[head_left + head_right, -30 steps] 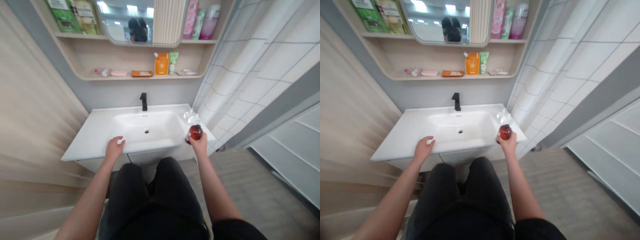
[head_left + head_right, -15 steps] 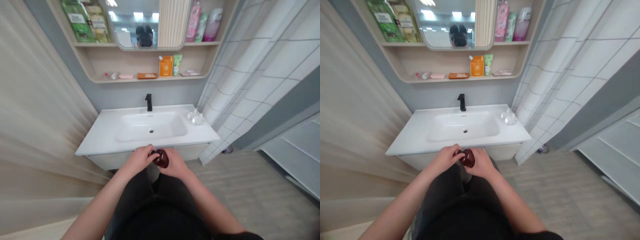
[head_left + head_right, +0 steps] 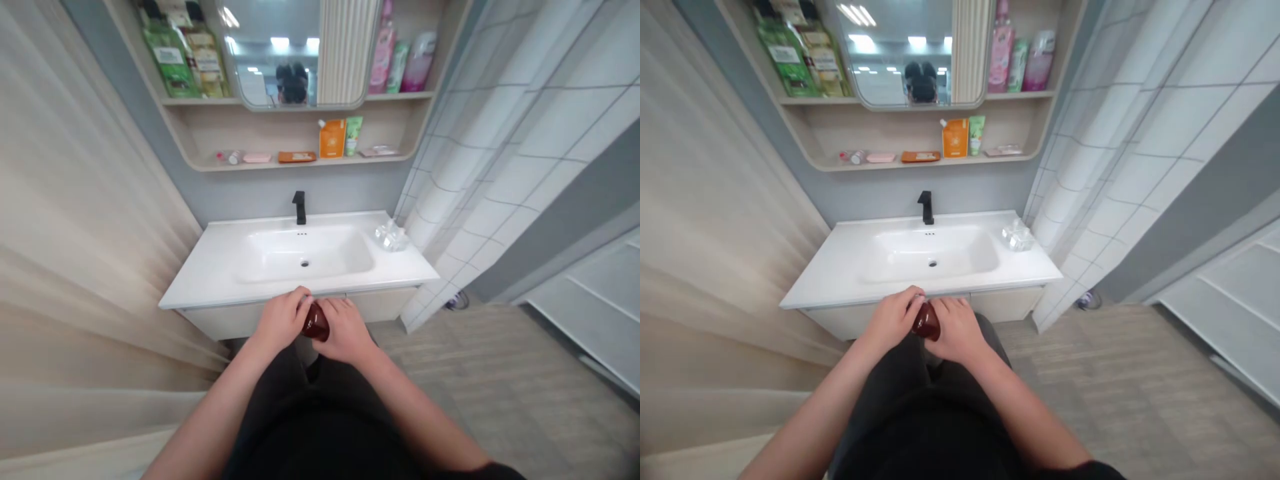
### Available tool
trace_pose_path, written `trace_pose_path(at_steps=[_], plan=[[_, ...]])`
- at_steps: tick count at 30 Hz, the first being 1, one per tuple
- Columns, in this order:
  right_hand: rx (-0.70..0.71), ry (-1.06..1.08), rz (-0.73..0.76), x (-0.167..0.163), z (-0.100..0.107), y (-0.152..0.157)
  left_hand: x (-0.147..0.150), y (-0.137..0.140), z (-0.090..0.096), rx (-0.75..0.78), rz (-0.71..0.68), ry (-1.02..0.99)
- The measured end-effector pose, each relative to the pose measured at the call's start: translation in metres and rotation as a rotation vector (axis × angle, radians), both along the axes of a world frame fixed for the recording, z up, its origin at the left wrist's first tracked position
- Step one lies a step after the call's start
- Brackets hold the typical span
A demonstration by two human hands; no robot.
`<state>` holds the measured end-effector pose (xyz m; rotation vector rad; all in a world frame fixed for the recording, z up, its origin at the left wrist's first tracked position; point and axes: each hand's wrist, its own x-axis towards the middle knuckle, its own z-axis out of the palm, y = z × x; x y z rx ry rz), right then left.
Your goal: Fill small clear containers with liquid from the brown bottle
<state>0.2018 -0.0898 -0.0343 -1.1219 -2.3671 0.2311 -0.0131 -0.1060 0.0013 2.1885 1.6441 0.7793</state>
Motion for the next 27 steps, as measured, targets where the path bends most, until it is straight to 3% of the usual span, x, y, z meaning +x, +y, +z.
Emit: trace_pose_path(at_steps=[5,10,13,17,19,22,27], plan=[[0.002,0.051,-0.073,0.002,-0.003,0.002,-0.004,-0.003,-0.009,-0.019,-0.104,-0.156],[-0.032,0.070,-0.016,0.003,-0.017,0.002,-0.023,0.009,-0.027,-0.011,0.094,-0.361],[-0.064,0.190,-0.095,0.023,-0.037,0.017,-0.060,0.027,-0.040,0.011,0.254,-0.493],[-0.118,0.497,-0.412,0.090,-0.061,0.073,-0.138,0.053,-0.068,-0.048,0.506,-0.619],[-0.109,0.610,-0.569,0.133,-0.064,0.110,-0.179,0.062,-0.083,-0.052,0.652,-0.573],[-0.089,0.628,-0.781,0.189,-0.060,0.162,-0.234,0.071,-0.099,-0.051,0.848,-0.313],[-0.086,0.644,-0.941,0.228,-0.057,0.217,-0.291,0.088,-0.108,-0.048,0.883,0.052]])
